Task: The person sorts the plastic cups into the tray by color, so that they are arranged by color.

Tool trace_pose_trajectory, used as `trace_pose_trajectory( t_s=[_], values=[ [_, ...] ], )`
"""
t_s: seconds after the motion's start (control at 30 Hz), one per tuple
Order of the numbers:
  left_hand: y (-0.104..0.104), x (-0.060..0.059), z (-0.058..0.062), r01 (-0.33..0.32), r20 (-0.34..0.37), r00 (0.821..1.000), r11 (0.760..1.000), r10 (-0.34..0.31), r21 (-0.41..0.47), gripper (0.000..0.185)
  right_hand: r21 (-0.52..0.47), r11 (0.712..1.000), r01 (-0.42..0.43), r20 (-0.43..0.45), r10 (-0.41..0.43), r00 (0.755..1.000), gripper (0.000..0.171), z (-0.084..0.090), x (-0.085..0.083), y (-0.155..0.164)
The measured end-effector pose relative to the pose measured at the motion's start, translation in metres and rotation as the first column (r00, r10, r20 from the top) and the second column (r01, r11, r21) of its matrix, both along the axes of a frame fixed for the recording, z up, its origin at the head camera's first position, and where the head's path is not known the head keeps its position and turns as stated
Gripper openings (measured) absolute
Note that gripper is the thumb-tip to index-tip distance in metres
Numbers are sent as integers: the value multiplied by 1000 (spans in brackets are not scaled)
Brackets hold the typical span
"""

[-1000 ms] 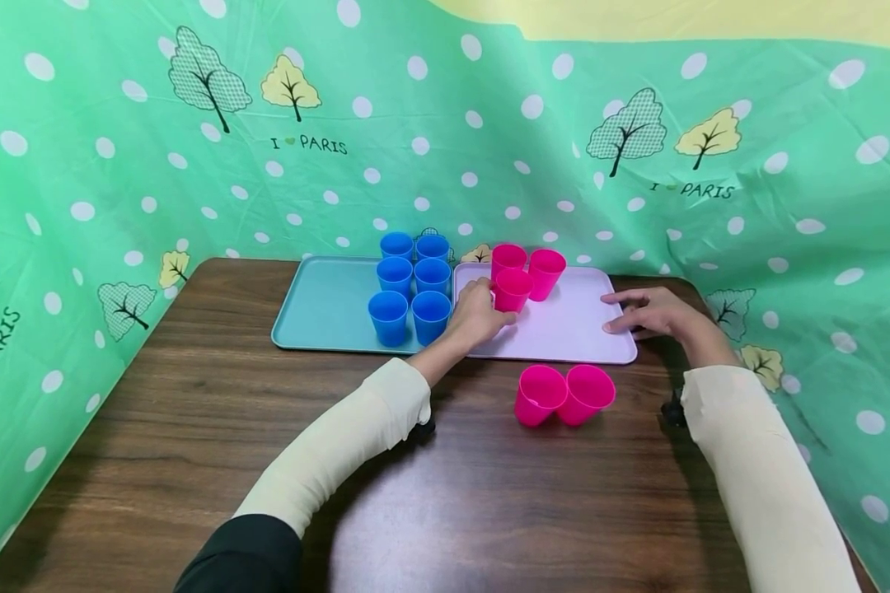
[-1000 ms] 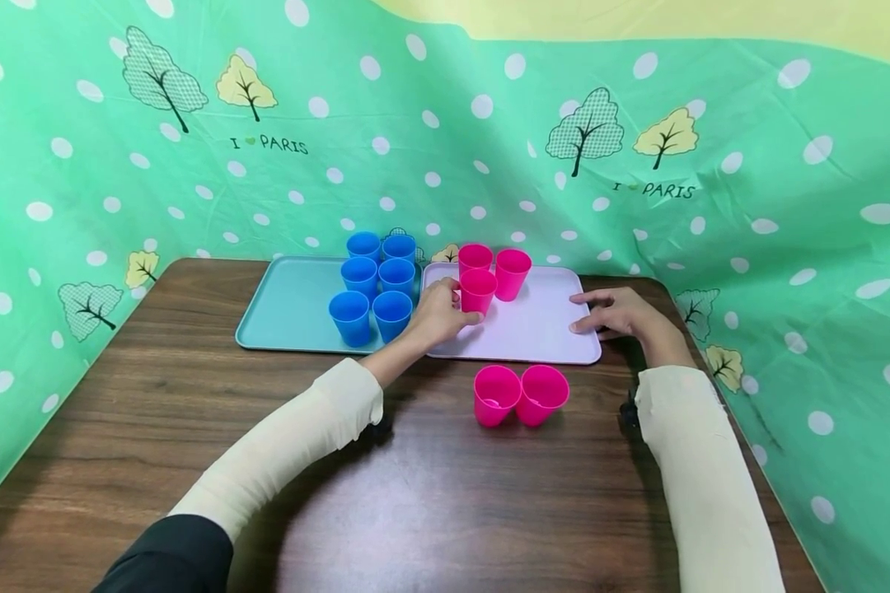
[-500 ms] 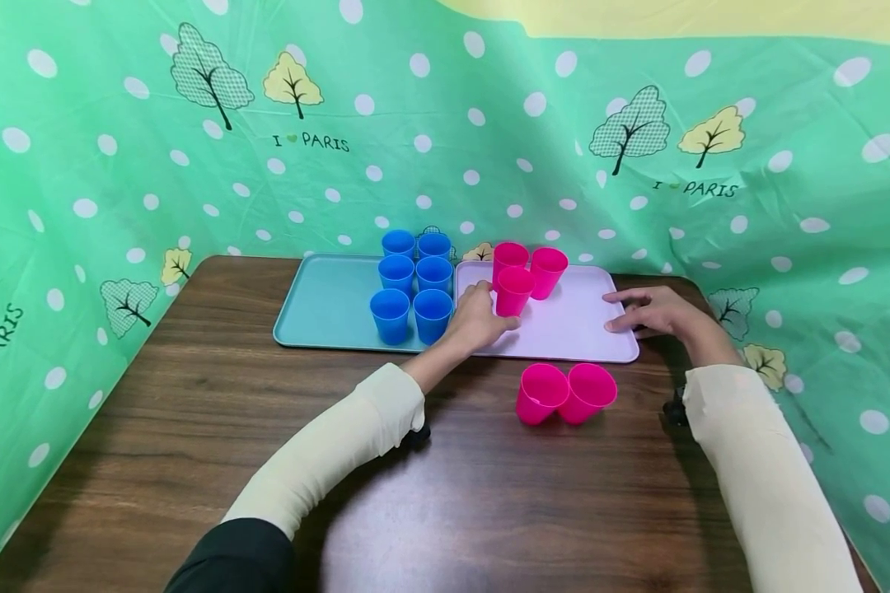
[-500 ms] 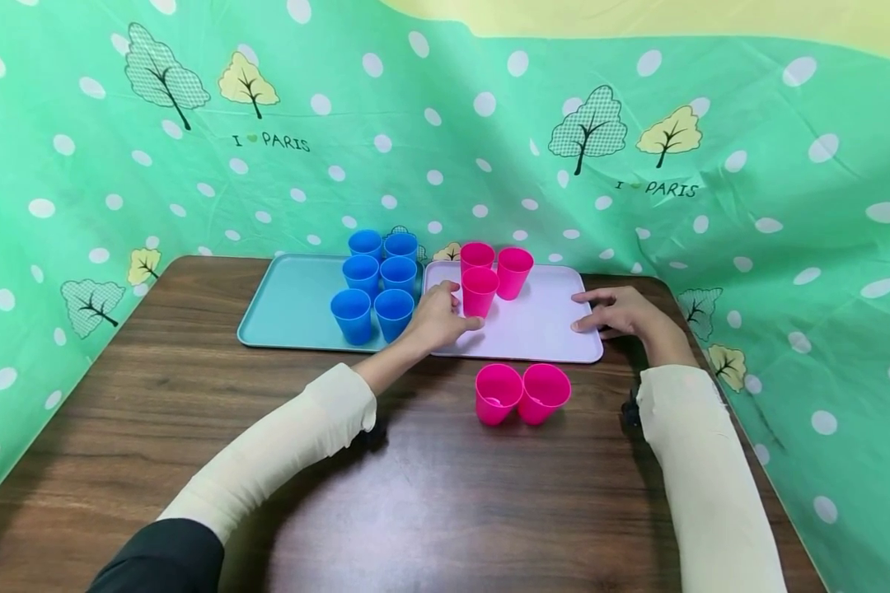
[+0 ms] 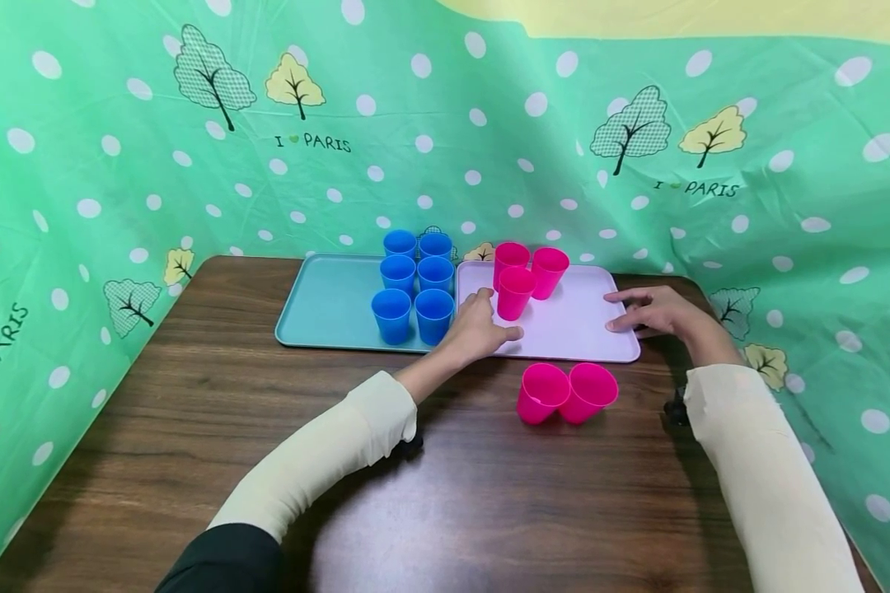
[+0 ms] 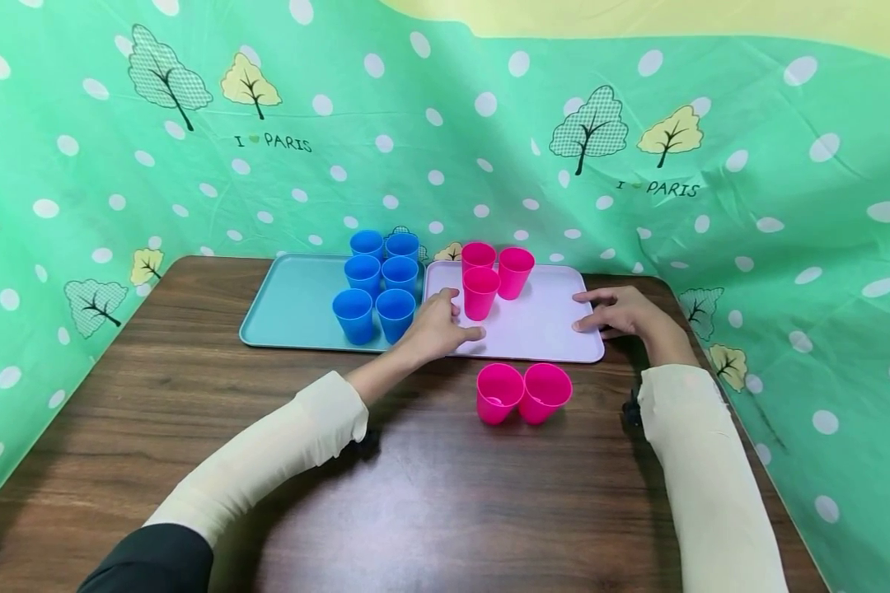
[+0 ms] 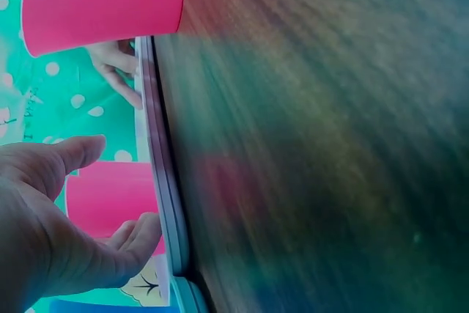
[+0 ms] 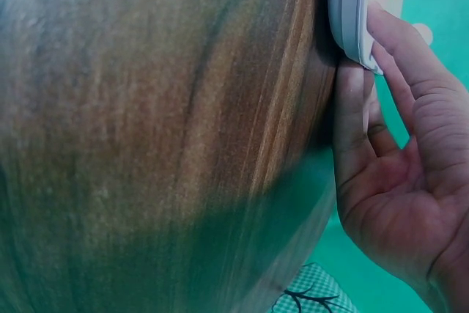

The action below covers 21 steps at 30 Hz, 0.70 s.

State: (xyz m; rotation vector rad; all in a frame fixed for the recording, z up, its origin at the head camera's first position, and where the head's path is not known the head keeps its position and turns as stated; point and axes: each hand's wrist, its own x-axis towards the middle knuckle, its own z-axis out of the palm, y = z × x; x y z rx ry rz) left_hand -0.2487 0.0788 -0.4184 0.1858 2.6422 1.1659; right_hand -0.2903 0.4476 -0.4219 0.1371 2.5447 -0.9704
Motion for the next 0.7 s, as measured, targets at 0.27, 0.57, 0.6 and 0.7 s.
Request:
trace_pose_trajectory(
  t_s=[0.27,0.57,0.6,0.7],
  values=[
    [-1,19,9,38,-49,998,999,-37,22,96,11,1000,-4,-5,4,1000,82,0,1,-1],
    [-4,31,13,76,-62,996,994,-71,80,89,19,1000,-2,6,1,1000,85,-2,-1,2],
    [-5,32,13,82,-68,995,993,-76,87,88,20,1000,1,9,-1,1000,85,-2,-2,2],
    [-6,36,15,100,-83,992,991,-92,94,85,14,1000,10,14,-10,1000,87,-2,-4,3]
  ],
)
